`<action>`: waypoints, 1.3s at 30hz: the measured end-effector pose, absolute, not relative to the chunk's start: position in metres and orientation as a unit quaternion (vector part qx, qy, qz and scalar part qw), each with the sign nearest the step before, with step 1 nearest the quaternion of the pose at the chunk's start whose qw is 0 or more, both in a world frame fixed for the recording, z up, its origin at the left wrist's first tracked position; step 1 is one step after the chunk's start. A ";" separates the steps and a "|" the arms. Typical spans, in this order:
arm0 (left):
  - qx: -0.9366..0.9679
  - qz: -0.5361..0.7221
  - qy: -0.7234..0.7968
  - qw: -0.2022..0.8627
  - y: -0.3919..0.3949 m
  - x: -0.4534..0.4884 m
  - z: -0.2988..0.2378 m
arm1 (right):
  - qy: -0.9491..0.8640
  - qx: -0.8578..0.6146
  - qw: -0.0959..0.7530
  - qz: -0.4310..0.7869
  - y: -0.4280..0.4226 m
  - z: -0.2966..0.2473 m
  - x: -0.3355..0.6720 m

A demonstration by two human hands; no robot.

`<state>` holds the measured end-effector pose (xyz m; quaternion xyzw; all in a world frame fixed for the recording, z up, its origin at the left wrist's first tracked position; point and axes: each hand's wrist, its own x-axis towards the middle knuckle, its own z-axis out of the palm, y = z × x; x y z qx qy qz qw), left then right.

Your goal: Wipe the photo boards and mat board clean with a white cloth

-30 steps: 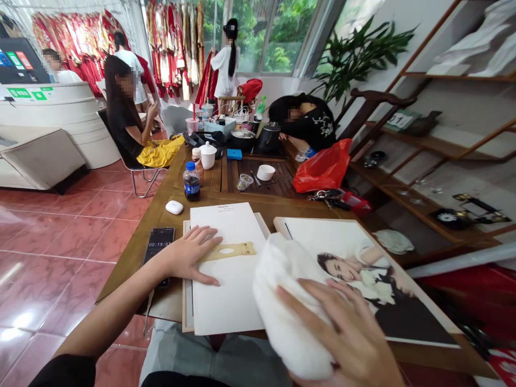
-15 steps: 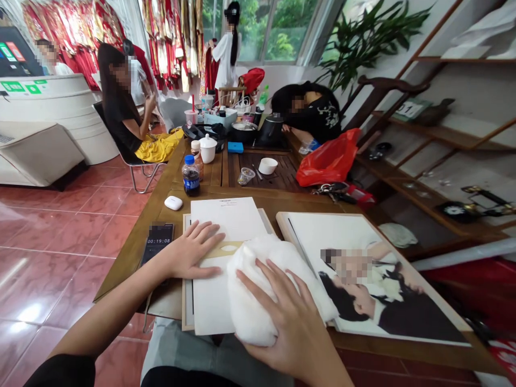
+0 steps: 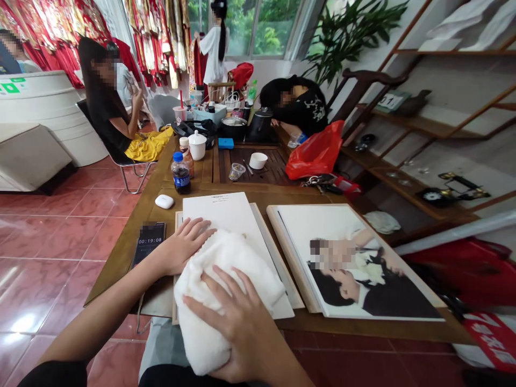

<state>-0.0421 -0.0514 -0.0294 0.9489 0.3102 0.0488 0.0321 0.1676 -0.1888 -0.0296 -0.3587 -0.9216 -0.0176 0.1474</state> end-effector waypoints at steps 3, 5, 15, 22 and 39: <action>0.949 0.038 0.311 0.023 -0.050 -0.042 -0.031 | -0.915 -0.373 0.154 -0.022 -0.192 -0.029 0.168; 0.950 0.033 0.310 0.018 -0.050 -0.042 -0.031 | -0.907 -0.386 0.163 -0.036 -0.194 -0.027 0.175; 0.948 0.029 0.317 0.023 -0.057 -0.037 -0.022 | -0.843 -0.492 0.164 -0.140 -0.205 -0.037 0.229; 0.952 0.010 0.284 0.112 -0.061 -0.046 -0.012 | -0.839 -0.494 0.171 -0.151 -0.206 -0.040 0.225; 0.946 -0.032 0.280 0.160 -0.061 -0.046 -0.002 | -0.849 -0.488 0.183 -0.094 -0.200 -0.031 0.201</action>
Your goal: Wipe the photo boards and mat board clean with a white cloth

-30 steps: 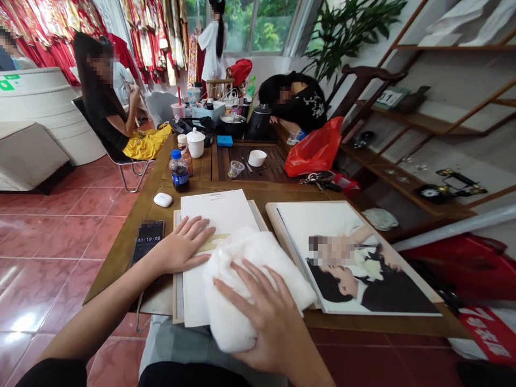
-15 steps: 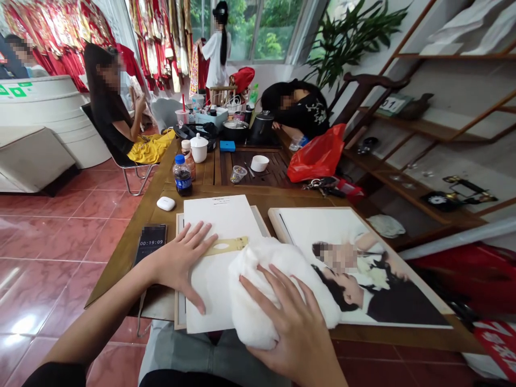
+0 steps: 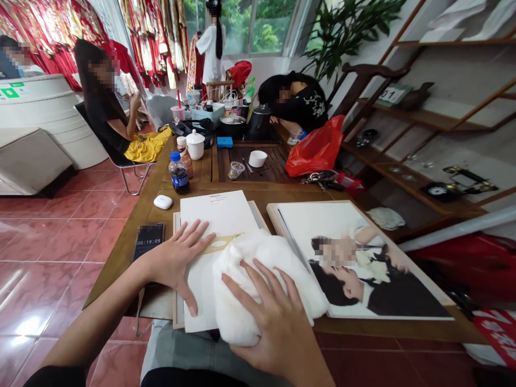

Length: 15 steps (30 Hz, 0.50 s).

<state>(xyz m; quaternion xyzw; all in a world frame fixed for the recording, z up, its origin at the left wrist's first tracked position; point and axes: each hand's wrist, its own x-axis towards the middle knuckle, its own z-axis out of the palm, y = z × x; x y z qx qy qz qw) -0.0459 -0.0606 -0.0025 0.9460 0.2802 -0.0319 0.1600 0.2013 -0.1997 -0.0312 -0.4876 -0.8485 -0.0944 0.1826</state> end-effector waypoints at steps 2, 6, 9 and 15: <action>0.947 -0.036 0.279 0.157 -0.059 -0.046 -0.003 | -0.859 -0.471 0.182 -0.081 -0.198 -0.029 0.190; 0.949 -0.058 0.274 0.149 -0.056 -0.045 -0.003 | -0.884 -0.425 0.185 -0.061 -0.195 -0.027 0.169; 0.946 -0.069 0.277 0.151 -0.056 -0.044 -0.002 | -0.888 -0.416 0.184 -0.059 -0.194 -0.027 0.168; 0.944 -0.037 0.281 0.168 -0.061 -0.045 -0.001 | -0.860 -0.463 0.185 -0.106 -0.197 -0.034 0.205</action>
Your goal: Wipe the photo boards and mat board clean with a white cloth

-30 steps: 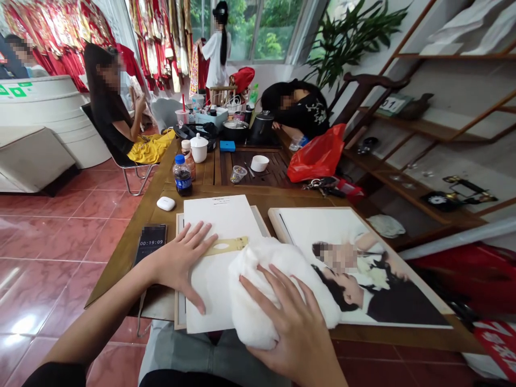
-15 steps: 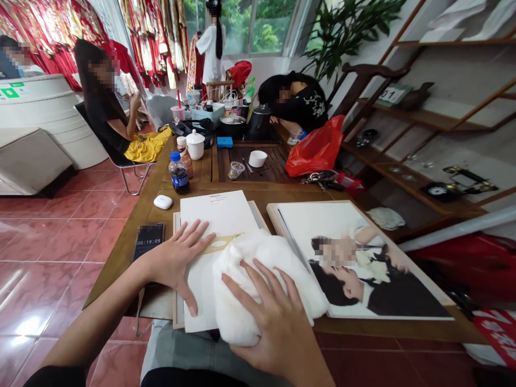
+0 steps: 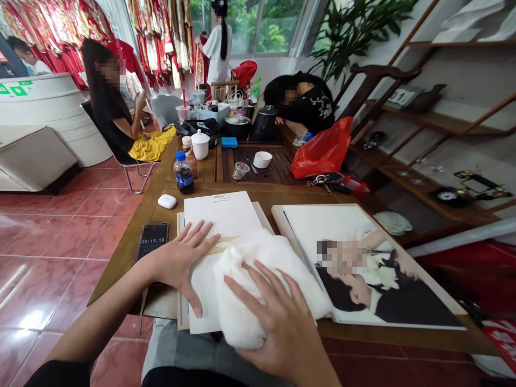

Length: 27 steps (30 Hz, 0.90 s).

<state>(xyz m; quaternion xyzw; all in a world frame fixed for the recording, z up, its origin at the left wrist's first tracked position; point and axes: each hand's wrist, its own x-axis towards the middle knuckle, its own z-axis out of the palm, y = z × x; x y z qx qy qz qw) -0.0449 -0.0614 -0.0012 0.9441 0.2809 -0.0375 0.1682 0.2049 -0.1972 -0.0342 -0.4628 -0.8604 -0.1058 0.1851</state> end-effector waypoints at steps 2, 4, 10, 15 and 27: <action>0.944 -0.031 0.282 0.168 -0.062 -0.046 -0.003 | -0.849 -0.482 0.178 -0.125 -0.199 -0.037 0.217; 0.945 -0.024 0.282 0.166 -0.063 -0.046 -0.005 | -0.839 -0.497 0.175 -0.135 -0.200 -0.039 0.223; 0.946 -0.023 0.277 0.165 -0.062 -0.046 -0.007 | -0.846 -0.490 0.173 -0.117 -0.199 -0.037 0.204; 0.946 -0.040 0.280 0.160 -0.061 -0.044 -0.003 | -0.866 -0.455 0.191 -0.084 -0.198 -0.032 0.175; 0.943 -0.021 0.284 0.174 -0.062 -0.045 -0.005 | -0.835 -0.499 0.186 -0.141 -0.199 -0.039 0.225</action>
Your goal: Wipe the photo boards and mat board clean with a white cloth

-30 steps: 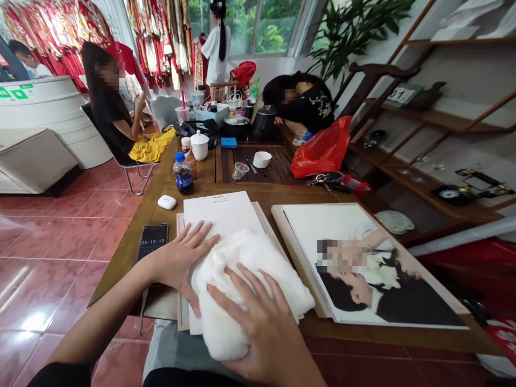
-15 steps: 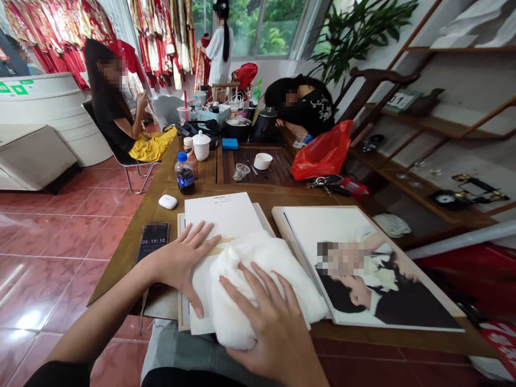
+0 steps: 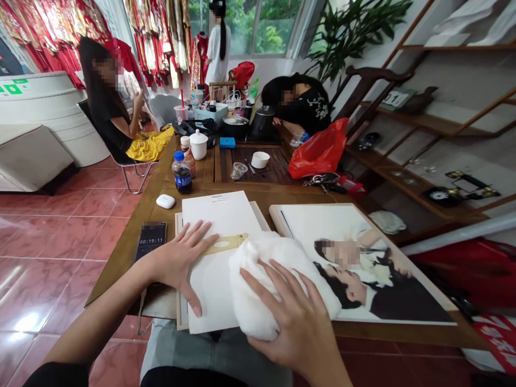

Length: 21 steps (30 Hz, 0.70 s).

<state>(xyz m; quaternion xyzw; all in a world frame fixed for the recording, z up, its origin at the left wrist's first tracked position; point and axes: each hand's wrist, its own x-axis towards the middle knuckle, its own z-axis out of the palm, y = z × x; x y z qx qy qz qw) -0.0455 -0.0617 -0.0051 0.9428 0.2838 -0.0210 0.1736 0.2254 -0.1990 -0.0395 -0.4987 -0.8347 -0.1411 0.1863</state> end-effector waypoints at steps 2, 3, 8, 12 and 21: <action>0.942 -0.024 0.286 0.175 -0.062 -0.045 -0.004 | -0.834 -0.499 0.185 -0.145 -0.199 -0.038 0.227; 0.942 -0.026 0.286 0.175 -0.062 -0.045 -0.004 | -0.837 -0.494 0.184 -0.145 -0.199 -0.038 0.224; 0.942 -0.034 0.288 0.169 -0.061 -0.045 -0.004 | -0.862 -0.458 0.185 -0.111 -0.195 -0.031 0.190; 0.946 -0.044 0.280 0.156 -0.058 -0.044 -0.007 | -0.877 -0.433 0.192 -0.081 -0.192 -0.027 0.166; 0.938 -0.031 0.284 0.194 -0.061 -0.045 -0.003 | -0.837 -0.495 0.204 -0.110 -0.198 -0.036 0.208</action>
